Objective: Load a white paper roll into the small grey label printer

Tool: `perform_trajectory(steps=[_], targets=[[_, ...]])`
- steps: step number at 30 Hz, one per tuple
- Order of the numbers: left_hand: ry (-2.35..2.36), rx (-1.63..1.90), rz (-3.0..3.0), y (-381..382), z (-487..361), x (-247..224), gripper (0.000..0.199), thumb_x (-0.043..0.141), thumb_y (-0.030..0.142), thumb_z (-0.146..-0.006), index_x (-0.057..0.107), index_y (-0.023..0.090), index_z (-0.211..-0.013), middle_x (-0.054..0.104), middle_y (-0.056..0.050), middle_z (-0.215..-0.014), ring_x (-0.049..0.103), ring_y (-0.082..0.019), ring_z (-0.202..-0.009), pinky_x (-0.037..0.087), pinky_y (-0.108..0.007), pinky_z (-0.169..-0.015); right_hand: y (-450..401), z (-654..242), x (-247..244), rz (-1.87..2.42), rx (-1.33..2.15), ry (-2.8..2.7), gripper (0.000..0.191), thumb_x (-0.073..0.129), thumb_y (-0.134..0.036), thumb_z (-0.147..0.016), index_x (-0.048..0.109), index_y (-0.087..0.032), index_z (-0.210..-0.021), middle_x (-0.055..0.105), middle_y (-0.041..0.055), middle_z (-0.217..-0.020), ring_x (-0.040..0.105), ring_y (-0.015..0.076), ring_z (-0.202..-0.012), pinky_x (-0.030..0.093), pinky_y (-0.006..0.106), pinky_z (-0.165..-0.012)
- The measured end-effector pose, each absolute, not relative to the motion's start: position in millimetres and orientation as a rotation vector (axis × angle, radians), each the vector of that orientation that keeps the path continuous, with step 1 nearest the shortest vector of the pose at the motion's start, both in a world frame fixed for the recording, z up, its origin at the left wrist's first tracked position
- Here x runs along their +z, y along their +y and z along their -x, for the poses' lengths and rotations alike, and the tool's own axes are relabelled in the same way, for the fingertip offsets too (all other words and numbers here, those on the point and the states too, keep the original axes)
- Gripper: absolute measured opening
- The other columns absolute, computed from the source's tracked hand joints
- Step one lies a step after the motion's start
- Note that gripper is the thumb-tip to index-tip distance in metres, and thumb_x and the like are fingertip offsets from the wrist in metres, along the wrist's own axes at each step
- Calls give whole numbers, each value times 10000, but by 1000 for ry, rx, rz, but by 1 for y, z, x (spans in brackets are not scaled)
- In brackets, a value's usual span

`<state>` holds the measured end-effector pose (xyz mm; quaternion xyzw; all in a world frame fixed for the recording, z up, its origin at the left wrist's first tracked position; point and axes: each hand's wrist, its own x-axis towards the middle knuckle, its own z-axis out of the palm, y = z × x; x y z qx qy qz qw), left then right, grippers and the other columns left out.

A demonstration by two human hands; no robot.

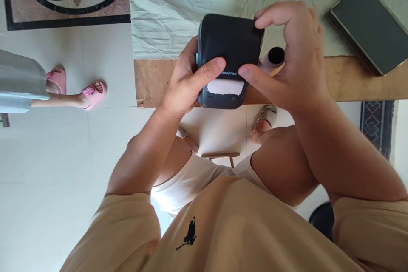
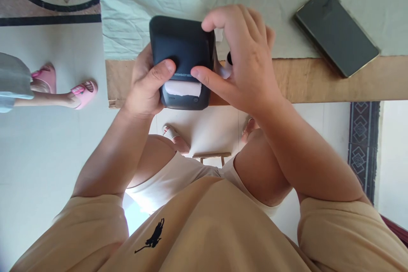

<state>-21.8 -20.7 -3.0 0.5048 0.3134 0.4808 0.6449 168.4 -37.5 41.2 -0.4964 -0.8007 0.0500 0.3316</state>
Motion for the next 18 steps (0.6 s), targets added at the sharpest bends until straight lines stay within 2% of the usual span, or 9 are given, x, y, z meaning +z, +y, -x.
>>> perform_trajectory(steps=[6,11,18], targets=[[748,1092,-1112,-25,20,7,319,652,440,-760,573,232,-989,571,-25,-820,558,-164,-753,394,-291,-627,-40,-167,42,1397,159,-2102,488,501,-602,-807,495,-235,-1128,555,37,-1196,518,242,-1116,374,430,-910],[824,1100,-1008,-32,16,18,180,651,369,-766,602,270,-908,563,-28,-808,531,-170,-716,370,-297,-611,-41,-166,43,1431,193,-2104,483,498,-602,-815,481,-249,-1144,543,33,-1232,507,247,-1144,373,440,-931],[781,1102,-971,-33,15,20,147,650,339,-771,606,277,-897,571,-26,-816,512,-167,-700,351,-290,-580,-41,-166,40,1427,166,-2101,492,497,-607,-814,477,-249,-1151,546,20,-1230,510,241,-1135,379,443,-911]])
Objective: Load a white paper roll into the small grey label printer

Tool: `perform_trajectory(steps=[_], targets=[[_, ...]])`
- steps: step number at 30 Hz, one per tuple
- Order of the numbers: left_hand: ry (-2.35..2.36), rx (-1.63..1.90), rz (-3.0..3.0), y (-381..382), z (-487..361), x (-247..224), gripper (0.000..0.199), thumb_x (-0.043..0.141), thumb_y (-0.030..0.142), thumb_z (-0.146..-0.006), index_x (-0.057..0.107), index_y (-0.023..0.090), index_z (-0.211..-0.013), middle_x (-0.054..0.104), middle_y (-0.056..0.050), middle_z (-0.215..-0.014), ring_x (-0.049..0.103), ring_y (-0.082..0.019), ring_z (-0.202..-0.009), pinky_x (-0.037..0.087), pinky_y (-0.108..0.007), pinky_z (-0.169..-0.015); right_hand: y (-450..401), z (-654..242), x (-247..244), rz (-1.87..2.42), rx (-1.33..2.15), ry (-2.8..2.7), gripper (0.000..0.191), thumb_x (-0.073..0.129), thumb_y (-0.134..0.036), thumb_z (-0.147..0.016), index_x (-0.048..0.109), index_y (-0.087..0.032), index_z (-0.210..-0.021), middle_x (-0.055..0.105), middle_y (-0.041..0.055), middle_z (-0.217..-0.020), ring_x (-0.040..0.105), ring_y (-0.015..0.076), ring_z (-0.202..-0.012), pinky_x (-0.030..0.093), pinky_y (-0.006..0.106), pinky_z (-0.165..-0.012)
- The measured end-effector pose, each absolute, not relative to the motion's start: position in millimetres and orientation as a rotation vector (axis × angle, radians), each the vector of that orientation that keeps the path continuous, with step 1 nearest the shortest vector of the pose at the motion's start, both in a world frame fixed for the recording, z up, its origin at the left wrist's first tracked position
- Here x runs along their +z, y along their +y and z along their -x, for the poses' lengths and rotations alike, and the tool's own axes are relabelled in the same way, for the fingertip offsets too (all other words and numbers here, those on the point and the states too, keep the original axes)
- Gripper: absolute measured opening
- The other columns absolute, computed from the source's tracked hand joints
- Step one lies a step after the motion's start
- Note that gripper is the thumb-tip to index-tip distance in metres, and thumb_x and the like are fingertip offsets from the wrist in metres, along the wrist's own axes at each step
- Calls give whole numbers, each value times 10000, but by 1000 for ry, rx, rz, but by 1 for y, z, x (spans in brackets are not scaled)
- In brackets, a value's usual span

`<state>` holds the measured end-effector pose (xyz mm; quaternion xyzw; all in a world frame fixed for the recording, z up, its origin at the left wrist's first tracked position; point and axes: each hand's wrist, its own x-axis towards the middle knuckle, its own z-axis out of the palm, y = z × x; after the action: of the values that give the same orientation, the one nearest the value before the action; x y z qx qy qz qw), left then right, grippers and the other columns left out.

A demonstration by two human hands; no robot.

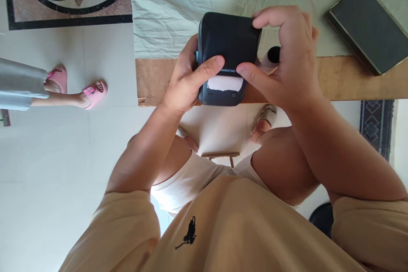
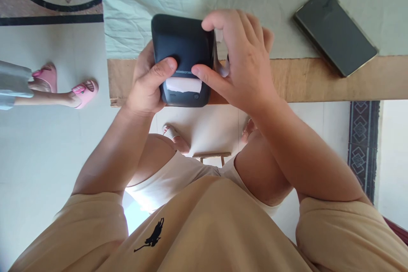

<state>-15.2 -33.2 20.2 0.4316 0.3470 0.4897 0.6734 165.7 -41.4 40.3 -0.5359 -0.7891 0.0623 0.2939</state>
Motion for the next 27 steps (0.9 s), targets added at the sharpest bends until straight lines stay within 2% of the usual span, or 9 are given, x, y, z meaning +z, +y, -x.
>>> perform_trajectory(steps=[3,9,13,15,17,20,23,27], targets=[[761,1100,-973,-33,15,20,125,647,296,-776,610,272,-893,566,-24,-811,501,-156,-694,359,-283,-581,-42,-166,40,1441,159,-2099,490,507,-606,-815,478,-251,-1151,545,14,-1236,513,230,-1137,382,431,-923],[774,1128,-995,-33,15,18,173,643,370,-785,618,267,-921,587,-33,-833,527,-166,-744,388,-274,-615,-40,-167,37,1405,170,-2082,517,500,-625,-810,487,-235,-1149,551,22,-1230,535,235,-1121,391,431,-938],[765,1129,-1009,-33,16,18,159,640,298,-791,619,250,-941,598,-32,-832,571,-169,-762,421,-268,-646,-41,-167,38,1416,175,-2105,480,483,-601,-832,471,-248,-1156,537,24,-1258,530,223,-1140,391,423,-956],[754,1136,-1029,-33,15,20,159,602,291,-821,617,245,-972,609,-28,-856,608,-181,-835,452,-265,-703,-41,-168,39,1410,179,-2112,482,490,-596,-830,462,-246,-1161,528,27,-1272,533,224,-1141,393,427,-954],[725,1153,-1041,-33,13,22,195,491,271,-883,609,248,-1036,616,-15,-914,622,-205,-1014,480,-279,-809,-40,-170,39,1410,182,-2103,483,504,-588,-826,452,-246,-1163,527,20,-1278,535,226,-1146,395,430,-943],[701,1185,-1012,-32,10,25,316,327,292,-941,596,295,-1106,632,12,-1038,494,-217,-1284,474,-325,-977,-38,-173,37,1440,199,-2102,450,490,-568,-844,435,-263,-1169,531,9,-1281,540,218,-1149,397,420,-920],[721,1160,-950,-30,8,27,360,278,340,-955,606,318,-1101,647,17,-1097,438,-214,-1341,468,-366,-1037,-37,-174,36,1456,198,-2121,413,459,-540,-867,424,-276,-1183,527,14,-1291,533,212,-1164,398,409,-916],[692,1115,-801,-27,11,25,387,269,327,-959,643,238,-1011,662,-14,-1119,432,-234,-1346,430,-416,-1086,-39,-172,39,1440,141,-2156,397,502,-471,-853,428,-277,-1192,513,0,-1317,503,220,-1196,397,413,-930]])
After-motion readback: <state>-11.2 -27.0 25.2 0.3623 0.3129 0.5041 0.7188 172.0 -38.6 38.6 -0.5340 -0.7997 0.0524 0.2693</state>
